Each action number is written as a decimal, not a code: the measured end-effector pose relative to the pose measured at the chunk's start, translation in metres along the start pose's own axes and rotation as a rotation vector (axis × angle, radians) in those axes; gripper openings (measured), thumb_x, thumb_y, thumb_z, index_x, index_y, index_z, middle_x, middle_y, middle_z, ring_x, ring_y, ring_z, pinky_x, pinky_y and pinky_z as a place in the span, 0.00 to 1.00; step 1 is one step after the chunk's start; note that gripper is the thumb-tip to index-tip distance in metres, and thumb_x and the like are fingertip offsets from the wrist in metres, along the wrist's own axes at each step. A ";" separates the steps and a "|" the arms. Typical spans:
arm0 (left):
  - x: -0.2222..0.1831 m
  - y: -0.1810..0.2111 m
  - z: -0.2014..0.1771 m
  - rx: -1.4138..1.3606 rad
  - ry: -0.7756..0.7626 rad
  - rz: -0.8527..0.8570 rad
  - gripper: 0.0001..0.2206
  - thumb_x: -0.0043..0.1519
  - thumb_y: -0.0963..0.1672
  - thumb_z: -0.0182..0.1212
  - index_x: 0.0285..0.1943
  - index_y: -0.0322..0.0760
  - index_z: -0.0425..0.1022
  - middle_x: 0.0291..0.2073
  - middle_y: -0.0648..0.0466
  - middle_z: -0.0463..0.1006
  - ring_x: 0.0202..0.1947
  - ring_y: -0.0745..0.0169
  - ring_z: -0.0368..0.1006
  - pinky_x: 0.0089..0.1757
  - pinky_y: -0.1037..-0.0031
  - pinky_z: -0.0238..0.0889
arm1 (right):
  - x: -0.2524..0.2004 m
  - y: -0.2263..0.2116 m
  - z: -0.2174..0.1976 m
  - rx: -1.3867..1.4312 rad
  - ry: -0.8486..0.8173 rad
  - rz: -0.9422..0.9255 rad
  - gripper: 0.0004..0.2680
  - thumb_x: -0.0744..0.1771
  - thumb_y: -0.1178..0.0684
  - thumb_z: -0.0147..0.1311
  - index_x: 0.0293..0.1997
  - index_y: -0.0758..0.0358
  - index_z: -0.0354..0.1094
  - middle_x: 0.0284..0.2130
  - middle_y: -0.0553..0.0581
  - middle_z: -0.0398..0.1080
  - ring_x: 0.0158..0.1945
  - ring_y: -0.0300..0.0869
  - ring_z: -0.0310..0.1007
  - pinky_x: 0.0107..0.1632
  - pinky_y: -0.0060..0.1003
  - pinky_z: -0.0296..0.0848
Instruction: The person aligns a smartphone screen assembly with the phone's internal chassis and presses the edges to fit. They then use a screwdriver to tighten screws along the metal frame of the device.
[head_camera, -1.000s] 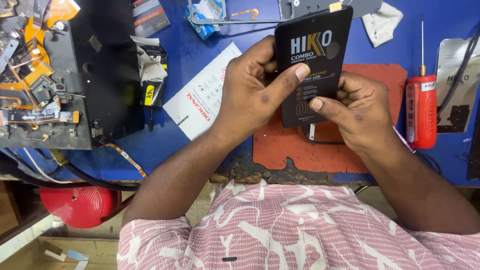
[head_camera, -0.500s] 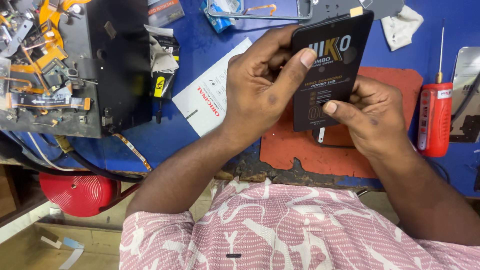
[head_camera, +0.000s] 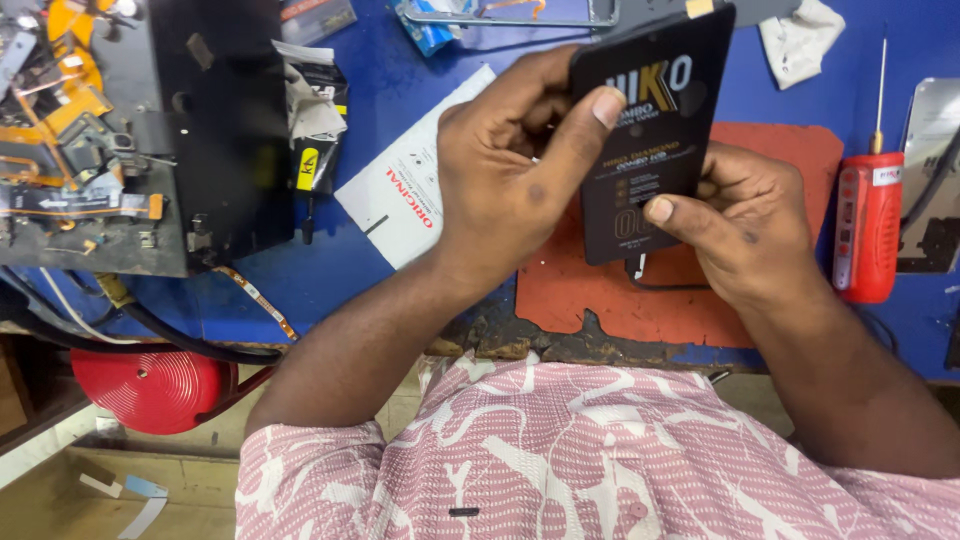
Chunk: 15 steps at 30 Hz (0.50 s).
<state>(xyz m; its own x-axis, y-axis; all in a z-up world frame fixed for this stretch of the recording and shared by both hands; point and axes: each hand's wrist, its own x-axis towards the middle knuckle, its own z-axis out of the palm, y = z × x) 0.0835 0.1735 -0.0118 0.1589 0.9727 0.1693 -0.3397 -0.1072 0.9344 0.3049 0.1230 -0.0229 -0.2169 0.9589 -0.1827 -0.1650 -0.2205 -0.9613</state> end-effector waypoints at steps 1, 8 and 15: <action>0.000 -0.003 0.000 -0.026 -0.006 -0.012 0.07 0.76 0.38 0.61 0.60 0.26 0.74 0.39 0.51 0.84 0.38 0.75 0.79 0.42 0.84 0.74 | -0.001 -0.001 0.000 0.002 0.003 -0.004 0.10 0.70 0.65 0.58 0.57 0.74 0.70 0.46 0.59 0.77 0.47 0.38 0.78 0.57 0.34 0.80; 0.008 -0.018 -0.008 -0.173 -0.155 -0.079 0.09 0.80 0.42 0.59 0.62 0.29 0.71 0.47 0.51 0.82 0.49 0.73 0.78 0.52 0.81 0.73 | -0.002 -0.004 -0.004 -0.005 0.037 -0.047 0.06 0.70 0.64 0.59 0.52 0.74 0.70 0.45 0.59 0.77 0.47 0.37 0.78 0.54 0.31 0.79; 0.004 -0.025 0.001 -0.084 -0.271 -0.197 0.14 0.74 0.44 0.64 0.61 0.31 0.71 0.50 0.52 0.80 0.53 0.71 0.78 0.57 0.76 0.74 | -0.003 -0.002 -0.008 -0.010 0.064 -0.094 0.05 0.72 0.63 0.61 0.52 0.73 0.71 0.45 0.57 0.76 0.47 0.35 0.78 0.55 0.29 0.78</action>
<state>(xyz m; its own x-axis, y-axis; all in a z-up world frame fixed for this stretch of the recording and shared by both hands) 0.0932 0.1794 -0.0339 0.4660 0.8816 0.0756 -0.3509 0.1057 0.9304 0.3137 0.1223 -0.0221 -0.1392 0.9848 -0.1040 -0.1720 -0.1275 -0.9768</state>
